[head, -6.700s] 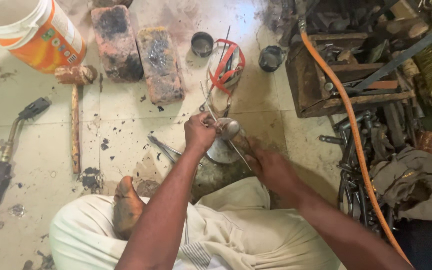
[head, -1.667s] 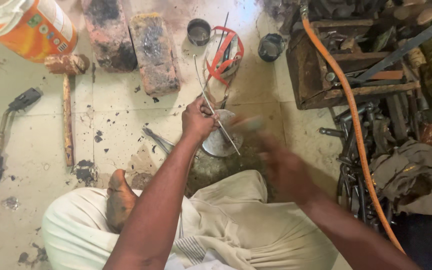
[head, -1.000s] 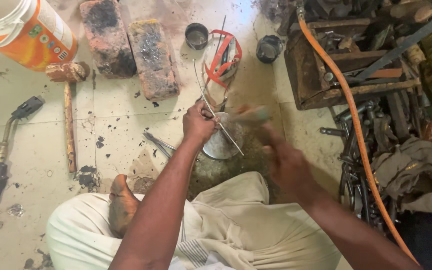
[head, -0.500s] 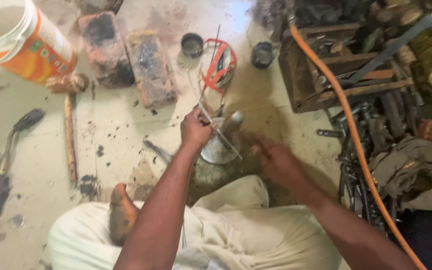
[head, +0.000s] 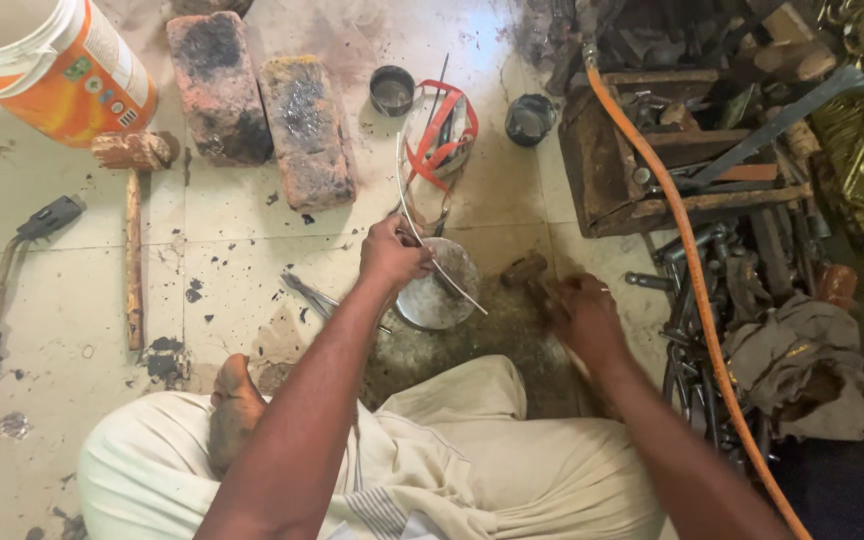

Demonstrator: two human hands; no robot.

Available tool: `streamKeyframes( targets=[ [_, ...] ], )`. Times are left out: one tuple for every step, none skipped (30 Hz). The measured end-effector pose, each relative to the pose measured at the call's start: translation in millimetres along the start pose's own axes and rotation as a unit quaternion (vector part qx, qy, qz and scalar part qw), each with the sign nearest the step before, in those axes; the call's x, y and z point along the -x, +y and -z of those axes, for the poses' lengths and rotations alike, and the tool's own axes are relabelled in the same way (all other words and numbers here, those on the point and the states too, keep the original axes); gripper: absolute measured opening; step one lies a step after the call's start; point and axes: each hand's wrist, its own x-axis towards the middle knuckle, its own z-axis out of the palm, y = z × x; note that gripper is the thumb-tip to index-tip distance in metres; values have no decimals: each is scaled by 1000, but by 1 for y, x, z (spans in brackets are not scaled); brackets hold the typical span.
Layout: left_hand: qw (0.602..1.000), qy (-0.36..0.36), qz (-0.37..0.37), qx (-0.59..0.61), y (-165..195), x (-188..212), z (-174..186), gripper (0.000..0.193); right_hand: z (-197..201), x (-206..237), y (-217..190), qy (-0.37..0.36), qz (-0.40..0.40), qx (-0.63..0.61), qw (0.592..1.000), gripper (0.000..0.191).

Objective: The person sits on the floor and repeatedly hammers a thin metal rod placed on a small anvil. They adjust the rod's position frequently to strike different sections along its length.

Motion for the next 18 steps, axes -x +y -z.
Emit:
streamKeyframes(
  targets=[
    [1000,5,-5,-2,0,0,-1,28,-1,3,-14,72,52,8,996,28],
    [1000,9,-7,-3,0,-1,-2,27,-3,4,-28,17,-27,-89,995,28],
    [1000,13,-9,-4,-2,0,-4,27,-7,3,-42,-39,-106,-185,976,29],
    [1000,12,-9,13,-2,1,-5,26,-13,1,-56,-45,-103,-203,973,28],
    [999,12,-10,30,-3,3,-6,26,-19,-2,-67,-50,-99,-221,969,27],
    [999,14,-12,46,-4,4,-6,25,-25,-5,-75,-55,-93,-240,965,27],
    [998,8,-10,58,-3,5,-6,25,-29,-7,-81,-65,-140,-310,938,26],
    [997,3,-8,70,-2,7,-5,24,-34,-9,-84,-75,-185,-378,904,25],
    [997,0,-5,83,-1,9,-3,24,-39,-12,-85,-88,-228,-444,862,25],
    [995,-10,-4,103,0,10,0,24,-43,-14,-84,-94,-248,-474,840,25],
    [992,-22,-3,123,2,12,1,24,-45,-16,-81,-98,-270,-502,816,24],
    [989,-35,-3,144,4,13,2,25,-47,-17,-78,-101,-291,-528,791,24],
    [988,-39,7,149,5,14,2,26,-48,-17,-76,-103,-296,-536,784,23],
    [987,-42,18,153,5,15,2,27,-49,-18,-75,-105,-301,-545,775,22],
    [986,-45,28,158,6,17,2,27,-50,-18,-74,-108,-305,-554,767,21],
    [990,-42,26,135,5,18,1,29,-50,-18,-74,-110,-309,-542,774,21],
    [993,-40,25,112,5,20,-1,31,-50,-19,-75,-113,-313,-530,780,21],
    [995,-37,23,89,4,21,-2,33,-50,-20,-77,-115,-316,-518,786,21]
  ],
)
